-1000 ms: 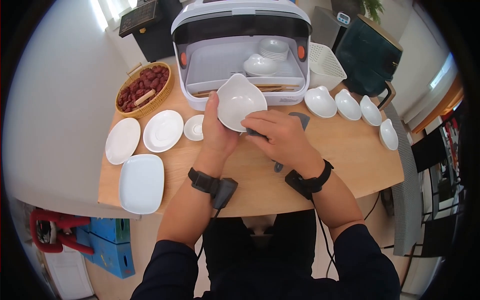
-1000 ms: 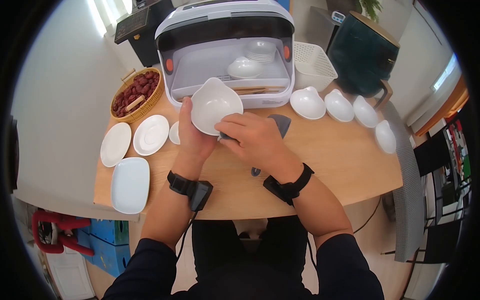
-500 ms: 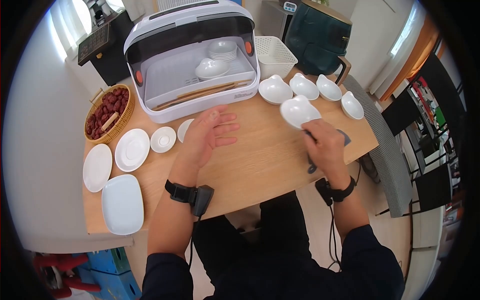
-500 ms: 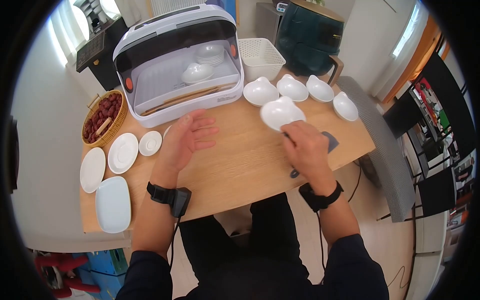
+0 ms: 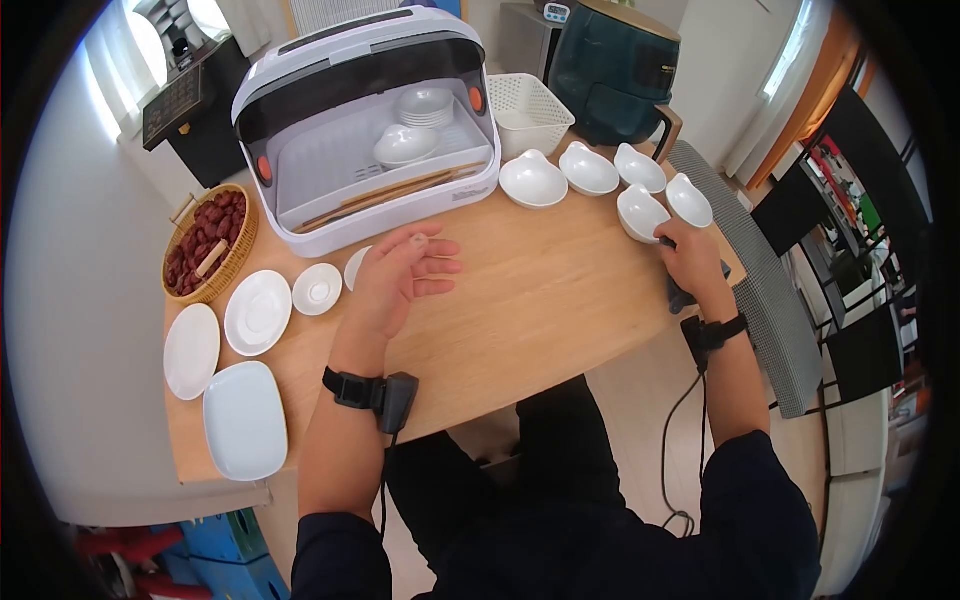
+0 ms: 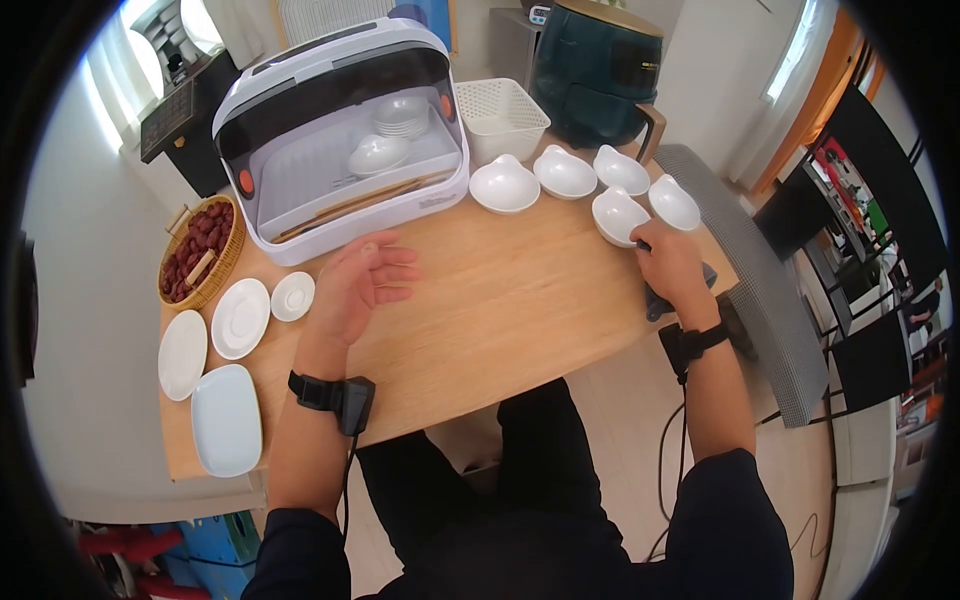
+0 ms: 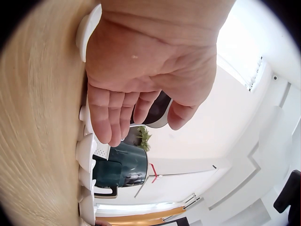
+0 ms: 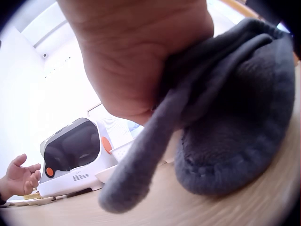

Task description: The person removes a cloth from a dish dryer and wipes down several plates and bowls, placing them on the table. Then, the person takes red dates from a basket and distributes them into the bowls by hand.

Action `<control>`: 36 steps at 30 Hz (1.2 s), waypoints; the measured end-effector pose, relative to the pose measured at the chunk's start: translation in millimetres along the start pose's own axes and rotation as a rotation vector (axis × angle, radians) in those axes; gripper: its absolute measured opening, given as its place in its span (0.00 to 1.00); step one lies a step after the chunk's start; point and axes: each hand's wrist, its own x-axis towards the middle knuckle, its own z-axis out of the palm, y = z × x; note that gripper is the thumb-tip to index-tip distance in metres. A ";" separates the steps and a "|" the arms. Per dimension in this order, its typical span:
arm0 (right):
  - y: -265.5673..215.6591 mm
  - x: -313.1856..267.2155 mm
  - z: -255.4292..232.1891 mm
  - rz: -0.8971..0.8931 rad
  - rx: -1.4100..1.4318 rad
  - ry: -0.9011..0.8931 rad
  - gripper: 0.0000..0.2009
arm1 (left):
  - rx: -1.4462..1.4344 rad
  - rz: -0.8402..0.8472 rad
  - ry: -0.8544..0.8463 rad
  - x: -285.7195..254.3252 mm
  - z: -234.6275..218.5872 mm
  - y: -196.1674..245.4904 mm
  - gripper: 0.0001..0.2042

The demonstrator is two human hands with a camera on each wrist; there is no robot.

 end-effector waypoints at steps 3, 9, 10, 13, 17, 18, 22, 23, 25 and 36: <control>14.2 -1.2 -1.8 -0.033 0.002 -0.007 0.11 | 0.003 -0.002 -0.002 -1.6 4.0 1.8 0.19; -30.4 -10.4 -41.5 -0.054 -0.129 0.082 0.13 | 0.045 0.006 0.066 -2.1 3.8 4.4 0.17; -49.9 -7.2 -51.3 -0.073 -0.121 0.079 0.13 | 0.036 0.017 0.102 -0.3 1.8 3.0 0.16; -118.8 12.0 -72.6 -0.131 0.233 0.110 0.12 | 0.011 0.036 0.180 2.0 -1.6 1.9 0.15; -184.2 70.8 -58.3 -0.364 0.262 0.073 0.09 | -0.027 0.032 0.262 1.2 -5.5 5.2 0.14; -198.0 92.2 -46.8 -0.419 0.219 0.061 0.09 | -0.029 0.041 0.276 1.3 -7.3 6.6 0.14; -252.3 175.4 7.8 -0.496 -0.064 -0.129 0.12 | -0.116 0.048 0.271 4.1 -17.7 6.0 0.15; -257.9 191.3 25.6 -0.509 -0.059 -0.129 0.12 | -0.141 0.046 0.257 5.3 -21.1 4.8 0.15; -270.9 214.7 57.0 -0.565 -0.046 -0.207 0.12 | -0.160 0.046 0.260 6.6 -25.4 3.7 0.15; -279.4 224.1 79.3 -0.476 -0.005 -0.166 0.13 | -0.201 0.027 0.272 6.8 -21.9 3.1 0.14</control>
